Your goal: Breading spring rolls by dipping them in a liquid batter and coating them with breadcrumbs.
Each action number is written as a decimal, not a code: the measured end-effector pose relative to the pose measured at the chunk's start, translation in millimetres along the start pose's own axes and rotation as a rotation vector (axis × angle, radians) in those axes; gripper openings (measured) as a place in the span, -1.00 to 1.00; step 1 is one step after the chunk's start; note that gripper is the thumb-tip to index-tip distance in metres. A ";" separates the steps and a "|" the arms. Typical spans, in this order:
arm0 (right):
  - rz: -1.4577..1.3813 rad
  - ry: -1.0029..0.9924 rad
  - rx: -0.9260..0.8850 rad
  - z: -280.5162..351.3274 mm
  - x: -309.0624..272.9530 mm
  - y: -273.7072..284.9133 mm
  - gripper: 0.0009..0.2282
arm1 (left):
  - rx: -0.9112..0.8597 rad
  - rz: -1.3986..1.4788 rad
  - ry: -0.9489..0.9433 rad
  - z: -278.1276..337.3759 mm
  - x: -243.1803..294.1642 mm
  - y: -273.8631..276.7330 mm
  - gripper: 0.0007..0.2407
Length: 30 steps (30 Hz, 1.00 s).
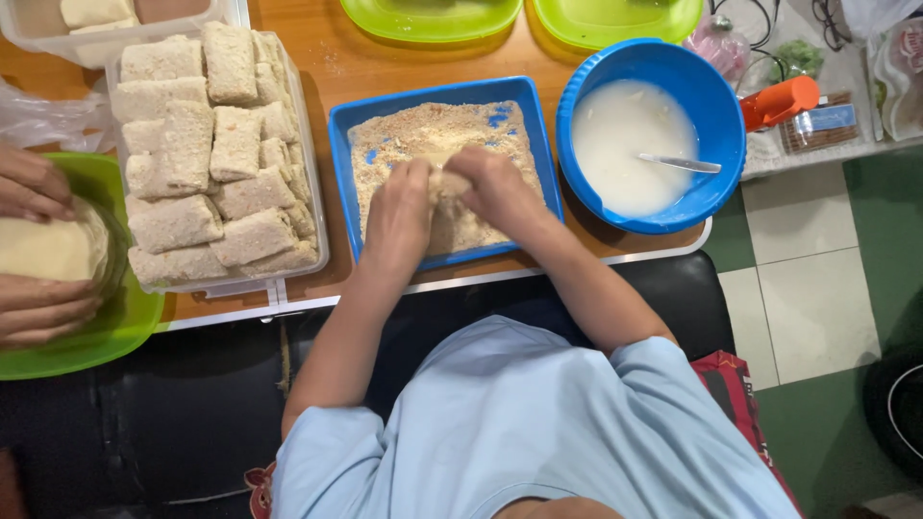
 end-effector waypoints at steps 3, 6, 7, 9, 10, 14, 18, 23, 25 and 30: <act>-0.009 -0.071 0.026 -13.5 -1.4 22.6 -0.75 | 0.081 0.090 -0.080 -9.2 19.6 23.2 -0.88; -0.055 -0.033 0.085 -16.2 -5.5 36.9 -0.80 | 0.193 0.106 -0.204 -9.4 29.7 37.3 -0.73; -0.088 -0.010 0.113 -15.2 -6.5 40.9 -0.77 | 0.238 0.045 -0.247 -7.8 31.5 40.9 -0.68; -0.120 0.015 0.137 -11.1 -5.8 42.6 -0.73 | 0.285 -0.015 -0.287 -2.3 34.3 45.8 -0.63; -0.041 0.042 0.169 -7.2 -7.2 42.9 -0.72 | 0.236 -0.074 -0.246 -0.6 32.5 42.7 -0.61; 0.200 0.096 0.181 8.8 2.0 13.4 -0.65 | 0.101 -0.327 -0.180 5.7 12.6 6.0 -0.48; 0.410 0.102 -0.012 17.0 -5.1 -12.6 -0.50 | 0.066 -0.246 -0.164 24.7 12.7 -5.5 -0.56; 0.409 0.052 -0.099 19.8 -5.3 -18.9 -0.43 | 0.046 -0.296 -0.196 30.7 20.2 -6.8 -0.51; 0.411 0.066 -0.133 20.4 -6.9 -23.2 -0.45 | 0.031 -0.283 -0.190 30.2 21.0 -6.3 -0.52; 0.412 0.090 -0.126 26.4 0.6 -23.6 -0.40 | 0.009 -0.350 -0.199 27.7 19.0 -8.4 -0.50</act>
Point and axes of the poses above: each hand's wrist, its own z-axis away from the middle knuckle, its own y-axis out of the back of the hand, x = y × z, the point moved 9 cm from there along -z, towards the middle knuckle, and after that the axes turned 10 degrees about z, right-handed, at the moved point
